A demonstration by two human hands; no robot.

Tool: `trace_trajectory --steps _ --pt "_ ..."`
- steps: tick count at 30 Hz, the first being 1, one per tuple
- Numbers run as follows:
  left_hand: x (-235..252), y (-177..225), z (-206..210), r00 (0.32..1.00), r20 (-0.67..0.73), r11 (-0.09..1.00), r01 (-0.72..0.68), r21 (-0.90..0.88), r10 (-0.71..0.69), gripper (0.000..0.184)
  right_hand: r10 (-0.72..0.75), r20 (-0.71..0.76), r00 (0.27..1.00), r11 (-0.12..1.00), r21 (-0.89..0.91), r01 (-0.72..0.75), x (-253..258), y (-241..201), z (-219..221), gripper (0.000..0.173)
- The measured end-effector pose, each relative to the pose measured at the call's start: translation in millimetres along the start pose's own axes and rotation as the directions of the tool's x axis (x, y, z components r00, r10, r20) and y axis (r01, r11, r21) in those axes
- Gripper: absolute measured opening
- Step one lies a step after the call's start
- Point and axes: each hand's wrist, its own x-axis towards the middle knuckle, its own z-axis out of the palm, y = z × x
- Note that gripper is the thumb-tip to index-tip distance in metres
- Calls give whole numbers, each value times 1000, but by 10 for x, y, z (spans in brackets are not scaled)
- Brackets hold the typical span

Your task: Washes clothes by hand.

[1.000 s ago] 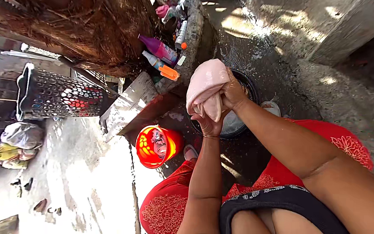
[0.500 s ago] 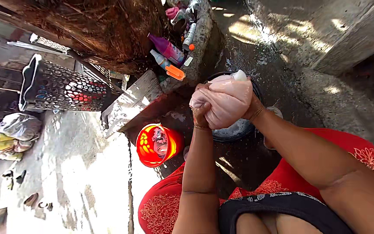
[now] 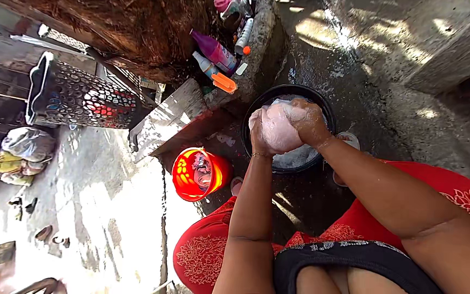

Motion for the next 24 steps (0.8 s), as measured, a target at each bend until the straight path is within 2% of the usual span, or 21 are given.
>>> trace_trajectory --steps 1,3,5,7,8,10,12,13,14,16,18,20,22,24 --pt "-7 -33 -47 999 27 999 19 -33 -18 45 -53 15 998 998 -18 53 -1 -13 7 29" --pt "-46 -95 -92 998 41 993 -51 -104 55 37 -75 71 995 997 12 74 43 -21 -1 27" --pt "-57 -81 -31 990 7 975 -138 -172 141 31 -2 127 992 993 120 -13 118 -18 -33 24" --pt "-40 -7 32 981 6 964 -188 -189 193 28 183 118 976 926 312 -212 138 69 -37 21" --pt "-38 37 57 978 10 966 -202 -164 207 26 310 130 942 840 427 -336 111 113 -34 19" --pt "-41 122 109 975 15 973 -221 -71 223 21 533 214 819 582 610 -538 52 120 -36 17" --pt "-40 186 140 966 48 967 -254 5 253 18 607 327 724 382 679 -627 20 120 -49 33" --pt "-39 218 161 958 62 959 -281 30 279 15 625 335 706 346 691 -634 13 118 -50 35" --pt "-32 245 183 947 71 947 -318 42 314 12 635 289 716 373 698 -612 16 120 -45 31" --pt "6 262 215 923 42 919 -384 88 382 13 599 86 796 582 637 -506 77 158 -39 13" --pt "21 232 264 929 -61 927 -357 113 365 16 436 -93 895 825 437 -357 162 171 -55 21" --pt "23 194 268 951 -146 962 -272 30 274 20 184 -194 964 970 193 -146 186 51 -44 25" --pt "11 169 232 979 -130 983 -168 -75 157 29 -108 -203 973 993 32 117 131 -105 -7 29" --pt "-2 154 176 995 -62 994 -82 -78 77 36 -300 -125 946 954 -71 293 31 -292 29 34"
